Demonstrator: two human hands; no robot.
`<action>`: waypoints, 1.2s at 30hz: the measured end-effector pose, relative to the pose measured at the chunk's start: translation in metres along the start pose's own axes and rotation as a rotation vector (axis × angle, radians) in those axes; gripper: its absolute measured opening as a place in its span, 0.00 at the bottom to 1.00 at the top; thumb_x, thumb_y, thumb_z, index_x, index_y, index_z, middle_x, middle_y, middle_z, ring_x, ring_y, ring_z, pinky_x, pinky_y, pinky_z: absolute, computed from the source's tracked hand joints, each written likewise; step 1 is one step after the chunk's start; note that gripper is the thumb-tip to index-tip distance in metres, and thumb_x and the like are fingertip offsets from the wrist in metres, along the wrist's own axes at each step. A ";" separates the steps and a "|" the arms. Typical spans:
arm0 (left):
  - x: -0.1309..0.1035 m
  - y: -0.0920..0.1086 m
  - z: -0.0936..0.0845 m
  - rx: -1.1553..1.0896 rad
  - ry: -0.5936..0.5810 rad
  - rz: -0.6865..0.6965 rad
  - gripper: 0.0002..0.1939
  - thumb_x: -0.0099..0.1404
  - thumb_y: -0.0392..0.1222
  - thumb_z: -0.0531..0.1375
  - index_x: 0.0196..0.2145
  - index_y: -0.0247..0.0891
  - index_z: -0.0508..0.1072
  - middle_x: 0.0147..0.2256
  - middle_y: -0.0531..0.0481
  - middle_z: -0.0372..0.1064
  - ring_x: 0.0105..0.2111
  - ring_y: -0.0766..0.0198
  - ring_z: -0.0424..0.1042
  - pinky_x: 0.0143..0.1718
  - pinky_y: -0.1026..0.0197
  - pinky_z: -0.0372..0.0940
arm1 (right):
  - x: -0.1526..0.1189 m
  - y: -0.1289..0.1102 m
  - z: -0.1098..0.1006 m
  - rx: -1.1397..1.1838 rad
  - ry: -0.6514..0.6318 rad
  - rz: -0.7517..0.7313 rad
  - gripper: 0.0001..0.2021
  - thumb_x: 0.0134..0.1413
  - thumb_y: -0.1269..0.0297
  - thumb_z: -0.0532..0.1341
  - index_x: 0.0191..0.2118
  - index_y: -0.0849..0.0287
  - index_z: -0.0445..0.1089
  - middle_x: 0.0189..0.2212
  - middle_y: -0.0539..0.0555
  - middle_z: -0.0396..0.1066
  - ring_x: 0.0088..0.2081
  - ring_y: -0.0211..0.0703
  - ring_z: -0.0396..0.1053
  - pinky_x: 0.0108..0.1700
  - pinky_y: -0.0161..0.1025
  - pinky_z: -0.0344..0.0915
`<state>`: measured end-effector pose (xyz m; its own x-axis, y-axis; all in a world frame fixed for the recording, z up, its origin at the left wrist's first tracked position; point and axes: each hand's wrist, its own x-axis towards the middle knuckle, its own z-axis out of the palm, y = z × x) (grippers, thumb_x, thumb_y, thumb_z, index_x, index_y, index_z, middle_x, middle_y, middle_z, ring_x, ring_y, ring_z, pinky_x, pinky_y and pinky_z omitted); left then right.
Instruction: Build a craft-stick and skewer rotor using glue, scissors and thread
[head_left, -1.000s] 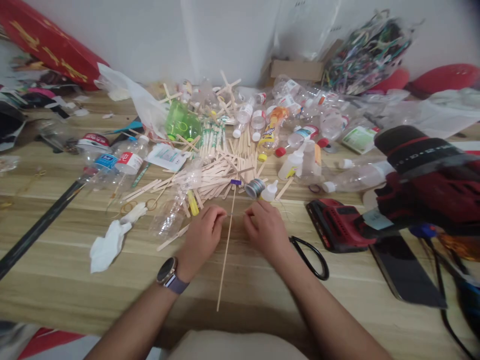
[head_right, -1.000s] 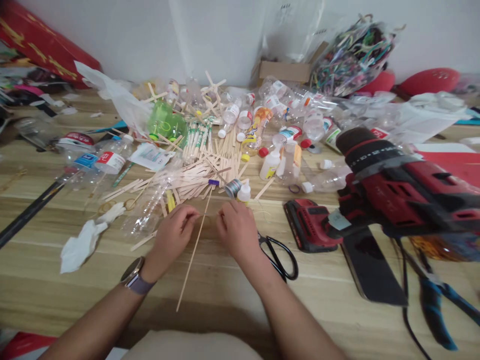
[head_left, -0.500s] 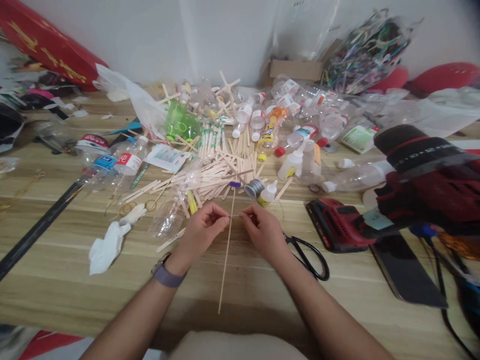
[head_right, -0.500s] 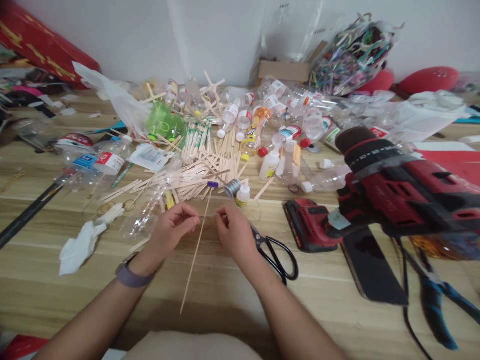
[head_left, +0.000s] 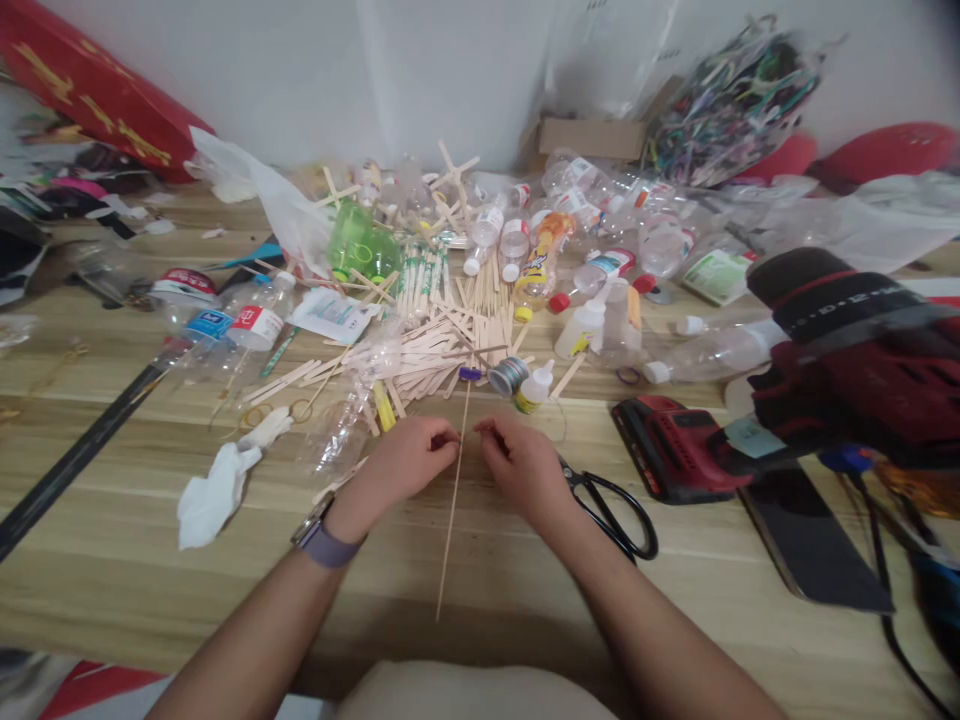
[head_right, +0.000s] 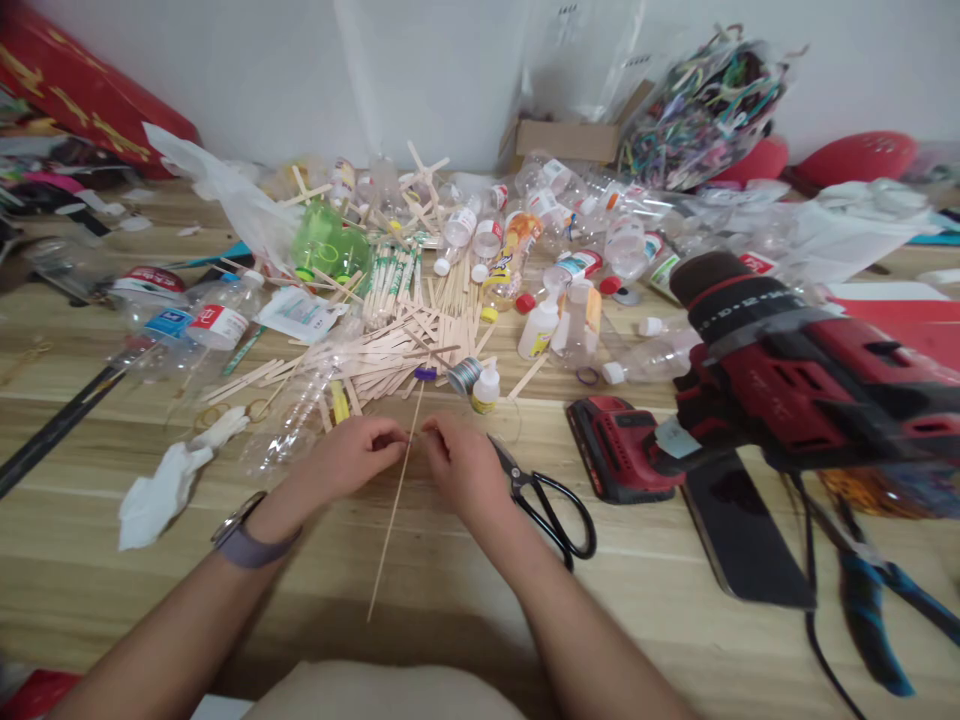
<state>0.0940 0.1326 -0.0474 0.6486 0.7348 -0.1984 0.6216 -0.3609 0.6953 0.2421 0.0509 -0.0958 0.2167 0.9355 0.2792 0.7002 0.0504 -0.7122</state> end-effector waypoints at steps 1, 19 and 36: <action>0.000 0.000 0.001 0.018 0.012 0.000 0.06 0.57 0.34 0.58 0.25 0.37 0.74 0.22 0.53 0.69 0.25 0.63 0.65 0.27 0.62 0.52 | 0.000 0.001 0.000 -0.015 -0.004 0.001 0.09 0.54 0.74 0.54 0.35 0.58 0.70 0.28 0.52 0.75 0.31 0.43 0.71 0.32 0.35 0.60; 0.001 -0.010 0.019 -0.056 0.145 -0.049 0.07 0.58 0.37 0.57 0.23 0.38 0.70 0.22 0.55 0.66 0.25 0.65 0.63 0.27 0.64 0.53 | -0.011 -0.026 -0.039 -0.320 -0.214 -0.032 0.13 0.53 0.76 0.58 0.44 0.58 0.71 0.39 0.58 0.73 0.30 0.44 0.71 0.27 0.36 0.57; 0.002 -0.017 0.025 -0.310 0.034 -0.107 0.06 0.58 0.39 0.54 0.24 0.40 0.66 0.18 0.58 0.63 0.18 0.68 0.62 0.20 0.66 0.54 | 0.002 -0.012 -0.020 -0.041 -0.159 -0.050 0.20 0.56 0.76 0.57 0.54 0.60 0.66 0.46 0.60 0.73 0.37 0.43 0.73 0.38 0.40 0.69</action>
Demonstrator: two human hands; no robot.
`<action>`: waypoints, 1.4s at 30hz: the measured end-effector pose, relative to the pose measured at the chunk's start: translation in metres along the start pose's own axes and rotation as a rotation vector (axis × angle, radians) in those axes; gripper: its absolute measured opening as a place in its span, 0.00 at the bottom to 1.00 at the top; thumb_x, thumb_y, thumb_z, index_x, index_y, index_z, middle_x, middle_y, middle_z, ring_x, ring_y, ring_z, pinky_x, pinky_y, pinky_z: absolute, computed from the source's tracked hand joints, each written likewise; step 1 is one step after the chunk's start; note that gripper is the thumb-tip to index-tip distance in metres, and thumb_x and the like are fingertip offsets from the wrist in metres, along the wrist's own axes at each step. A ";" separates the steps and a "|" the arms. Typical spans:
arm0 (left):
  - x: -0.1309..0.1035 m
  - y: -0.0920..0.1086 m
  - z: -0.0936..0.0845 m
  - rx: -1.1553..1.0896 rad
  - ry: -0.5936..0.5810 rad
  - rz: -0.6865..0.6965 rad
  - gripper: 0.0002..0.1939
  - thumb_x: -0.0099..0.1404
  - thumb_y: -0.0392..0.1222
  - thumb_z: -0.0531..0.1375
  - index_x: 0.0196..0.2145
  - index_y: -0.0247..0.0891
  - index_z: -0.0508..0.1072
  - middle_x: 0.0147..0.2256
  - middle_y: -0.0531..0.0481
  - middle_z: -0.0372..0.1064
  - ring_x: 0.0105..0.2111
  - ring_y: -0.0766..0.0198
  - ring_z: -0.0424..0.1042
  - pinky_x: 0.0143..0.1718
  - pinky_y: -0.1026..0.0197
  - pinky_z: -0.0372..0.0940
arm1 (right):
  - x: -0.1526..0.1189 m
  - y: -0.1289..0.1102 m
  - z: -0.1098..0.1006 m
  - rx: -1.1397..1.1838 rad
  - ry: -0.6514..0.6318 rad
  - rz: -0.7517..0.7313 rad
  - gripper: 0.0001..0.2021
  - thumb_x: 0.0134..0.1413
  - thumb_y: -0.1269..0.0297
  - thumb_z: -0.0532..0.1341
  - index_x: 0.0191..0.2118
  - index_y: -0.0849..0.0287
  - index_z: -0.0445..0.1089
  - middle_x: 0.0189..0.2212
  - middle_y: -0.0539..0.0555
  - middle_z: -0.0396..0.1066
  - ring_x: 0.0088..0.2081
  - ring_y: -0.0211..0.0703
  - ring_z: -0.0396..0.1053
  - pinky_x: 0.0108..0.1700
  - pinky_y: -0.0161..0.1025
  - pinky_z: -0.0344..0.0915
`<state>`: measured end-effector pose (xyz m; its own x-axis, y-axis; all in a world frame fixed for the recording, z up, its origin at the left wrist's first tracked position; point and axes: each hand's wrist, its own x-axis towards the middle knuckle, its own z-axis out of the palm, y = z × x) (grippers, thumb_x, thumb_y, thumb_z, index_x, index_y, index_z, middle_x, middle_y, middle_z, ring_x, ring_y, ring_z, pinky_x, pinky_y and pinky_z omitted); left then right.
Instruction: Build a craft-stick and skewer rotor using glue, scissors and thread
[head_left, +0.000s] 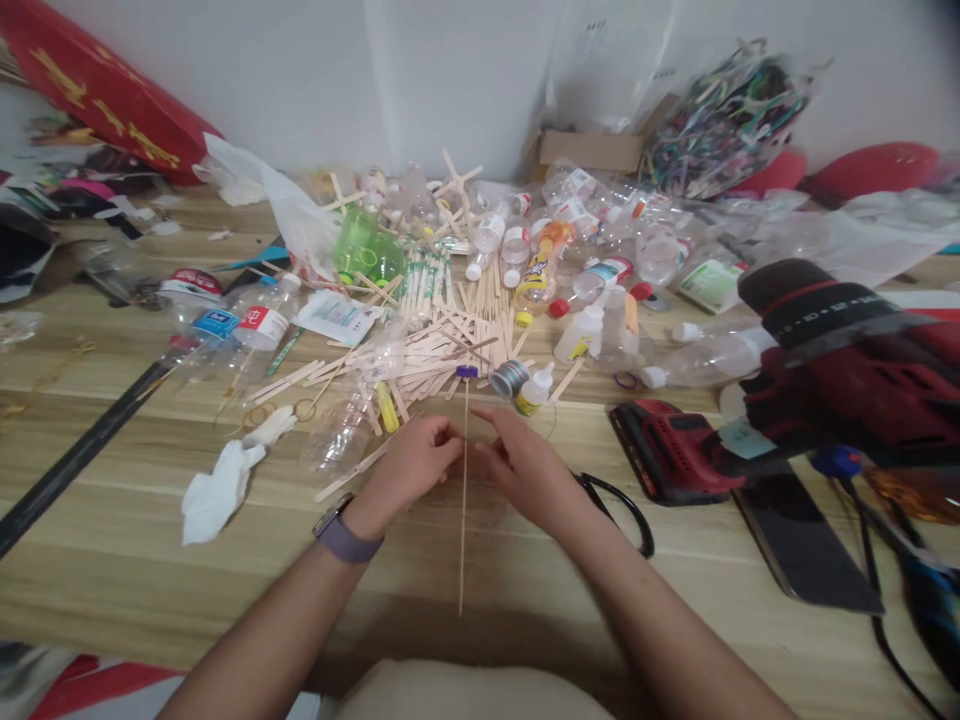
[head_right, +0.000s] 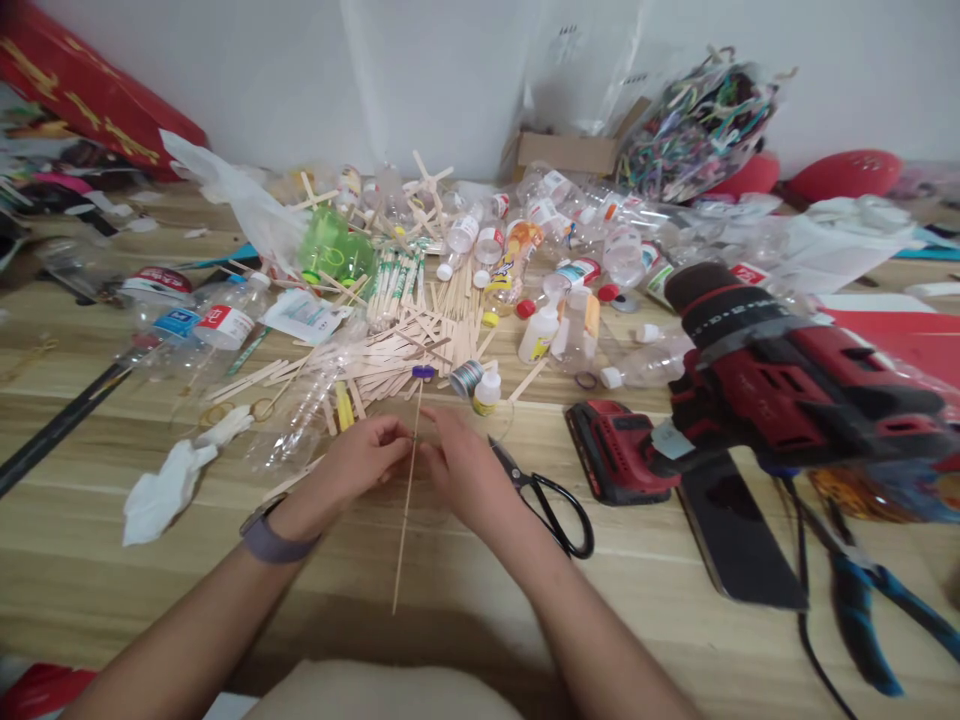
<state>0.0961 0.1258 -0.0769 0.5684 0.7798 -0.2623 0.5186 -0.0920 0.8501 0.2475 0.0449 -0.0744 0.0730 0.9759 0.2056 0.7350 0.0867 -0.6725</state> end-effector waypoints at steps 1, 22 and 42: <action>-0.001 0.000 0.000 -0.020 -0.021 -0.019 0.06 0.59 0.40 0.53 0.25 0.40 0.66 0.17 0.58 0.62 0.16 0.69 0.61 0.18 0.66 0.53 | 0.002 0.002 0.006 0.011 -0.003 0.012 0.19 0.55 0.76 0.57 0.54 0.61 0.66 0.44 0.59 0.75 0.35 0.42 0.73 0.37 0.39 0.69; -0.010 0.011 0.002 0.183 0.016 0.040 0.07 0.59 0.33 0.53 0.29 0.37 0.71 0.21 0.56 0.66 0.22 0.66 0.64 0.25 0.64 0.53 | 0.001 -0.002 0.018 -0.197 -0.128 0.076 0.10 0.56 0.78 0.55 0.36 0.60 0.71 0.33 0.55 0.74 0.36 0.43 0.69 0.38 0.36 0.60; -0.019 0.010 0.003 0.276 0.045 0.226 0.09 0.63 0.34 0.52 0.27 0.37 0.70 0.22 0.56 0.65 0.24 0.66 0.63 0.26 0.63 0.49 | -0.003 -0.001 0.017 -0.209 -0.023 -0.002 0.09 0.55 0.76 0.54 0.29 0.58 0.67 0.26 0.52 0.69 0.29 0.41 0.64 0.32 0.35 0.53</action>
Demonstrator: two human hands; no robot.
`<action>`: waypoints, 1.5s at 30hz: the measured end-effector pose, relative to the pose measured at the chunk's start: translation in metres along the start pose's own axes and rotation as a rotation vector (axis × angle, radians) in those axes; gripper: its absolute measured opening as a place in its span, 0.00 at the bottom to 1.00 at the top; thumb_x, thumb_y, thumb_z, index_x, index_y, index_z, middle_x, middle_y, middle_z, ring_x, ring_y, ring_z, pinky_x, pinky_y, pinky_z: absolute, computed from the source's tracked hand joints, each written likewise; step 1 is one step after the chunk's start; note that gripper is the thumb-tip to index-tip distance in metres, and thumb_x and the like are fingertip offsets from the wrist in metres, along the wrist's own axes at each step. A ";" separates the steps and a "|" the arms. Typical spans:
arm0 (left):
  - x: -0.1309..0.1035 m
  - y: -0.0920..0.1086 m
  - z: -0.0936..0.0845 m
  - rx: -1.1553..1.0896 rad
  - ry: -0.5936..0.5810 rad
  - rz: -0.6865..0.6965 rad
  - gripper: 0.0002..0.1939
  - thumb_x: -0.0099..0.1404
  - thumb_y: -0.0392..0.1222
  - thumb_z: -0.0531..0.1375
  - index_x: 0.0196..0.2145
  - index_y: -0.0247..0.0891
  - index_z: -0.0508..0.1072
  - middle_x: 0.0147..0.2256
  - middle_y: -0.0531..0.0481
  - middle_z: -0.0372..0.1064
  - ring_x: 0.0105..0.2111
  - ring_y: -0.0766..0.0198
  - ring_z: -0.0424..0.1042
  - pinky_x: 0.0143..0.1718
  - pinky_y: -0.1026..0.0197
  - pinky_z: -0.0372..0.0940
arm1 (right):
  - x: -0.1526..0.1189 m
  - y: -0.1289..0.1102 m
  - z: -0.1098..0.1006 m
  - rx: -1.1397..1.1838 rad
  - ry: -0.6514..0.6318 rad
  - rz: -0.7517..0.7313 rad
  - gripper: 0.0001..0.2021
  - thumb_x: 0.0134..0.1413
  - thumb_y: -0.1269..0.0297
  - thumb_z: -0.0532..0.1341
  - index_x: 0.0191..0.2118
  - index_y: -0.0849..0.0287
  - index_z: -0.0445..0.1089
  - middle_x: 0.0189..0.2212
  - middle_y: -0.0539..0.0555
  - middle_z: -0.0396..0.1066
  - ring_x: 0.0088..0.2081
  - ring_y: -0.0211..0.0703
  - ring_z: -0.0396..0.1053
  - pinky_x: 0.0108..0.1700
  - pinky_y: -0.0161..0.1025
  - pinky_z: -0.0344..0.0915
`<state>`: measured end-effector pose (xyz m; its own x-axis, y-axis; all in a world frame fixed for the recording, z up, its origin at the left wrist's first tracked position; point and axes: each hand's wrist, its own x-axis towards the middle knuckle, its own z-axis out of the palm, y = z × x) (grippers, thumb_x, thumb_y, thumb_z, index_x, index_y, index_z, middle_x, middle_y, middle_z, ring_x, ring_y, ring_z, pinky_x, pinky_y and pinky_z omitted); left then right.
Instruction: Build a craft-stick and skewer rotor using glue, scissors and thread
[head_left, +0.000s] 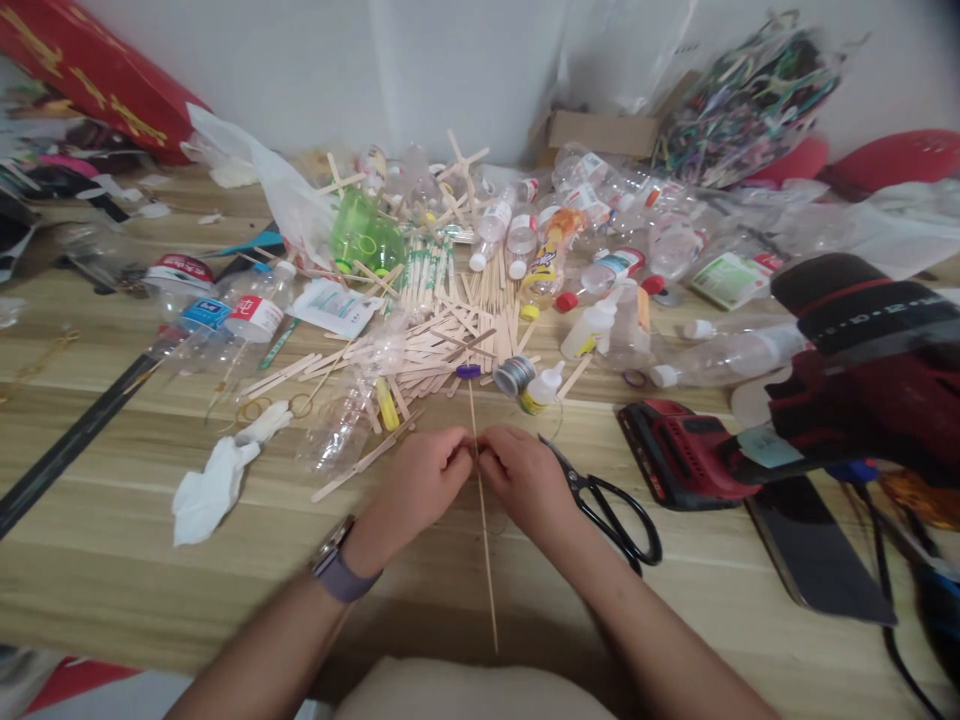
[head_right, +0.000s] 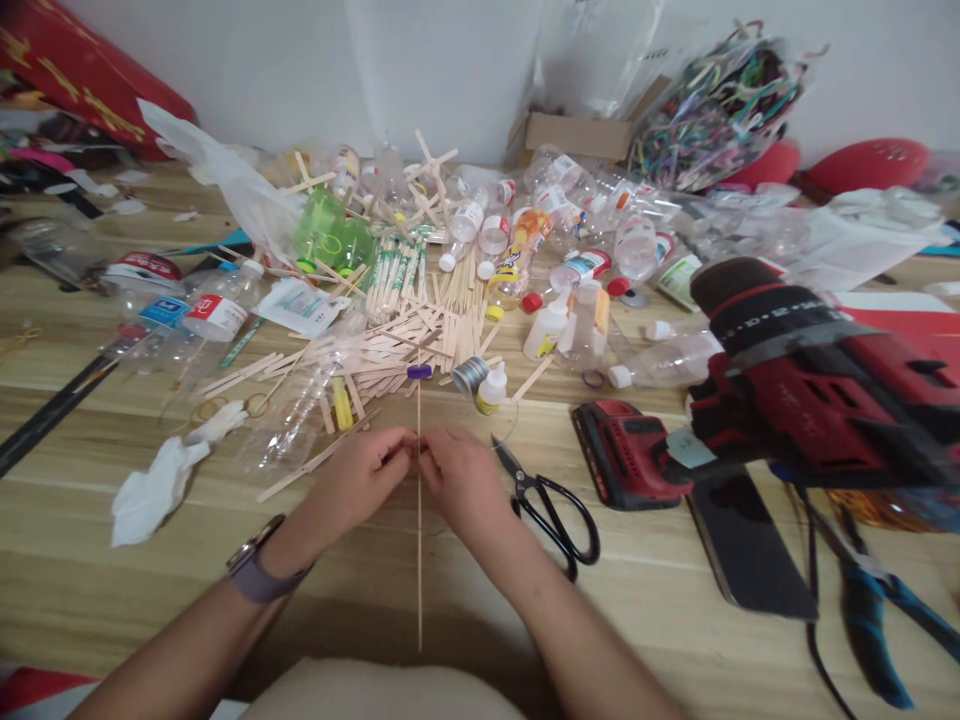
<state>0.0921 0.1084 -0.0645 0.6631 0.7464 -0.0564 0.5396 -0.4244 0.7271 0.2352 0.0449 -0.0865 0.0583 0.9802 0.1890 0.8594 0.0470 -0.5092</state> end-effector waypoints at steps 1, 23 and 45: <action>0.000 0.000 0.000 0.000 -0.005 0.002 0.09 0.63 0.34 0.52 0.27 0.37 0.70 0.21 0.56 0.64 0.24 0.66 0.63 0.26 0.63 0.49 | 0.000 0.001 0.000 0.008 0.012 -0.005 0.09 0.55 0.77 0.54 0.28 0.58 0.67 0.25 0.52 0.69 0.29 0.41 0.64 0.32 0.35 0.53; 0.001 -0.003 0.000 0.048 -0.038 -0.088 0.07 0.63 0.35 0.56 0.35 0.37 0.75 0.25 0.53 0.71 0.25 0.65 0.68 0.27 0.64 0.57 | -0.001 0.012 -0.025 -0.096 -0.062 0.009 0.06 0.62 0.72 0.55 0.35 0.60 0.68 0.32 0.54 0.69 0.35 0.44 0.69 0.35 0.36 0.59; -0.003 -0.008 0.010 0.249 0.191 0.084 0.08 0.70 0.35 0.51 0.35 0.37 0.69 0.33 0.46 0.69 0.34 0.57 0.69 0.37 0.56 0.62 | 0.035 -0.004 -0.048 -0.278 -0.264 -0.220 0.11 0.59 0.81 0.56 0.37 0.60 0.72 0.36 0.55 0.71 0.40 0.43 0.69 0.38 0.36 0.60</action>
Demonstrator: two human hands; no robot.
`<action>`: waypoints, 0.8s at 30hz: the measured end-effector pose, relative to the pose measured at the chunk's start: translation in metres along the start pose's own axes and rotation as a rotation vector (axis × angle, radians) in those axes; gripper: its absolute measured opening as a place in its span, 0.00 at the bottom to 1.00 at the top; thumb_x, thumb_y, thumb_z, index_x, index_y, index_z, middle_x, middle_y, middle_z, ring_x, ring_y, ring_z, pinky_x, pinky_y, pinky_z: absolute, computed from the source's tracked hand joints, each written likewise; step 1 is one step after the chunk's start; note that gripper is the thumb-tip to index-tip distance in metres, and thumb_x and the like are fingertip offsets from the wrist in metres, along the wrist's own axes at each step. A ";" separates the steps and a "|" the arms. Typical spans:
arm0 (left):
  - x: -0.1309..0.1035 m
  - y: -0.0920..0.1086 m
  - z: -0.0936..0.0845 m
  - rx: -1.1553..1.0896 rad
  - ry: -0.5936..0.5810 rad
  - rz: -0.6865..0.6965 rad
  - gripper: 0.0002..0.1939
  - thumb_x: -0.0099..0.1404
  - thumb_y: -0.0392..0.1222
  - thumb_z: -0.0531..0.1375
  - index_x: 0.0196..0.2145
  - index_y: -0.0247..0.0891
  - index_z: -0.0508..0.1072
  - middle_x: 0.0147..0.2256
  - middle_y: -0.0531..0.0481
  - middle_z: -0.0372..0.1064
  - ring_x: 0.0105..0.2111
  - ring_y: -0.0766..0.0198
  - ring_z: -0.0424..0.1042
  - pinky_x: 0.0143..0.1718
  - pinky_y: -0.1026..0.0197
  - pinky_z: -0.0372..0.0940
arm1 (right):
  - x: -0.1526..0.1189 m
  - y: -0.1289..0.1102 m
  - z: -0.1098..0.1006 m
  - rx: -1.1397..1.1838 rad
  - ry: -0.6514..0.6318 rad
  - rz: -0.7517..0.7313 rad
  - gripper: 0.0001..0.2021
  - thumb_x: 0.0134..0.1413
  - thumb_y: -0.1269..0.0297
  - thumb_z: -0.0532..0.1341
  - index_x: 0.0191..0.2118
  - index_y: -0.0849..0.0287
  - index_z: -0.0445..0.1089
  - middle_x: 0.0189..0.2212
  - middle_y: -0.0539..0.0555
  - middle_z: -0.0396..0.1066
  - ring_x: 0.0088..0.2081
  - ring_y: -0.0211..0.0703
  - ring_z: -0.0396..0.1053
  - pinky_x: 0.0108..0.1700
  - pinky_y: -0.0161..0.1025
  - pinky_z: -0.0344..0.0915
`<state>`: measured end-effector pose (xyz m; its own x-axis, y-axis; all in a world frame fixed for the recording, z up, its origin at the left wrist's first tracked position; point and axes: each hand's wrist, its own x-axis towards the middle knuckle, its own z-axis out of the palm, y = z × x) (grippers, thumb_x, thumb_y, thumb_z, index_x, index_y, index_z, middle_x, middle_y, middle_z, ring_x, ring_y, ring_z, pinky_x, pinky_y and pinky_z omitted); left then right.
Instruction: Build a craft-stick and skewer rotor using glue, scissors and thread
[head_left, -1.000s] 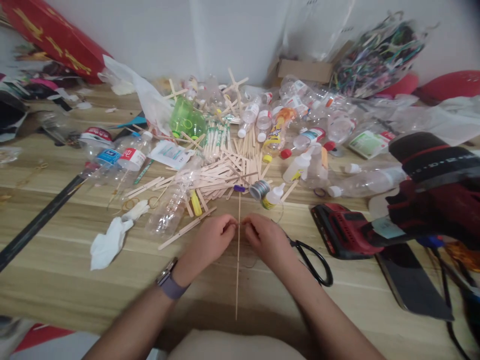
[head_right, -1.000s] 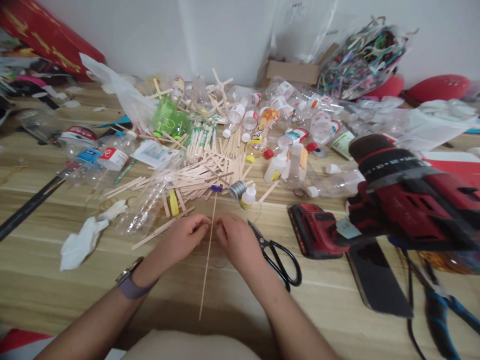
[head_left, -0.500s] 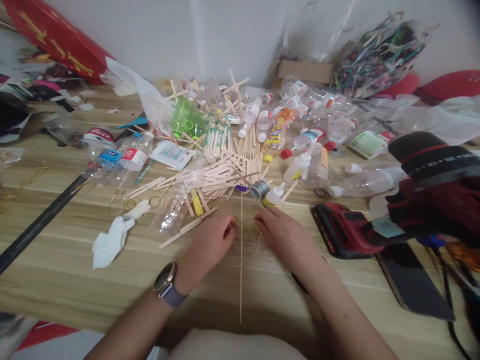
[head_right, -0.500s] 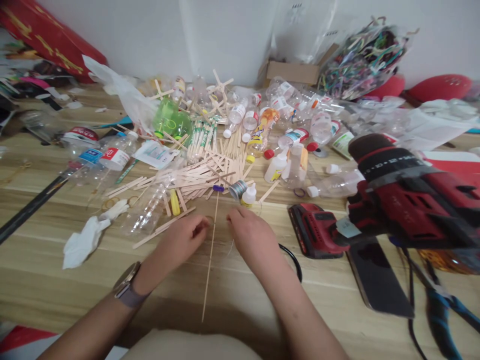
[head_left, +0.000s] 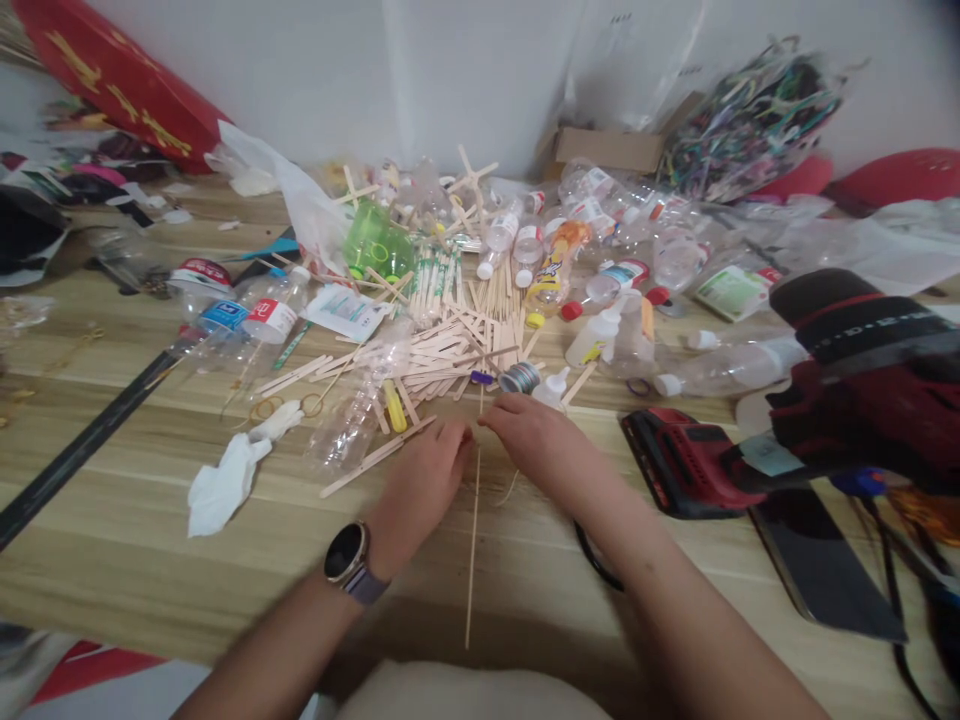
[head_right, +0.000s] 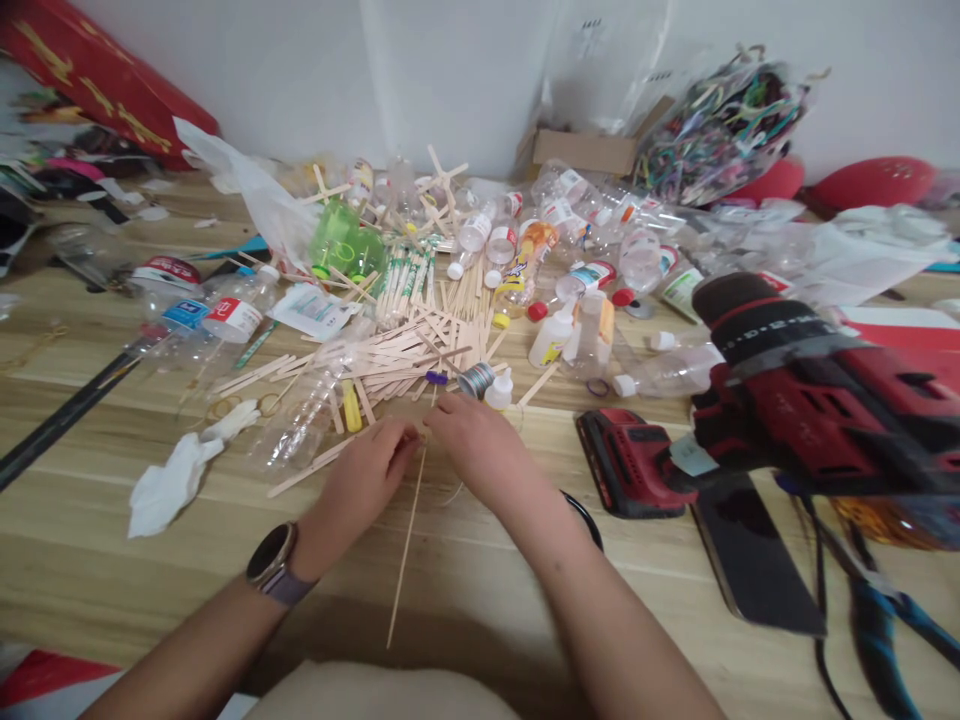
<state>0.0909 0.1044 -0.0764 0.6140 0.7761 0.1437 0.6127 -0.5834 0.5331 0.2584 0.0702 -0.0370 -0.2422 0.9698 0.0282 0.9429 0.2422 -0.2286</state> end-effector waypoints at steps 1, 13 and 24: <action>0.000 0.000 0.000 -0.005 0.005 -0.003 0.08 0.70 0.35 0.52 0.34 0.37 0.69 0.33 0.47 0.69 0.34 0.57 0.69 0.36 0.57 0.62 | 0.003 0.000 0.001 0.004 -0.002 -0.011 0.10 0.59 0.81 0.57 0.37 0.60 0.72 0.36 0.55 0.71 0.39 0.43 0.69 0.38 0.36 0.59; 0.002 -0.005 0.003 -0.176 0.060 -0.088 0.08 0.66 0.35 0.57 0.44 0.37 0.68 0.32 0.50 0.71 0.33 0.59 0.71 0.36 0.57 0.64 | 0.013 0.000 0.009 0.096 0.034 -0.035 0.09 0.58 0.77 0.60 0.39 0.58 0.73 0.33 0.53 0.68 0.34 0.40 0.67 0.33 0.35 0.56; 0.008 0.000 -0.005 -0.359 0.038 -0.179 0.05 0.64 0.36 0.59 0.37 0.38 0.75 0.28 0.53 0.73 0.28 0.64 0.70 0.30 0.64 0.62 | 0.002 -0.002 0.016 0.363 0.139 -0.039 0.12 0.59 0.79 0.56 0.39 0.59 0.75 0.31 0.51 0.67 0.35 0.38 0.66 0.37 0.33 0.60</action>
<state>0.0933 0.1115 -0.0712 0.4901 0.8702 0.0494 0.4916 -0.3228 0.8088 0.2526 0.0712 -0.0525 -0.2196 0.9606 0.1702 0.7851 0.2776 -0.5536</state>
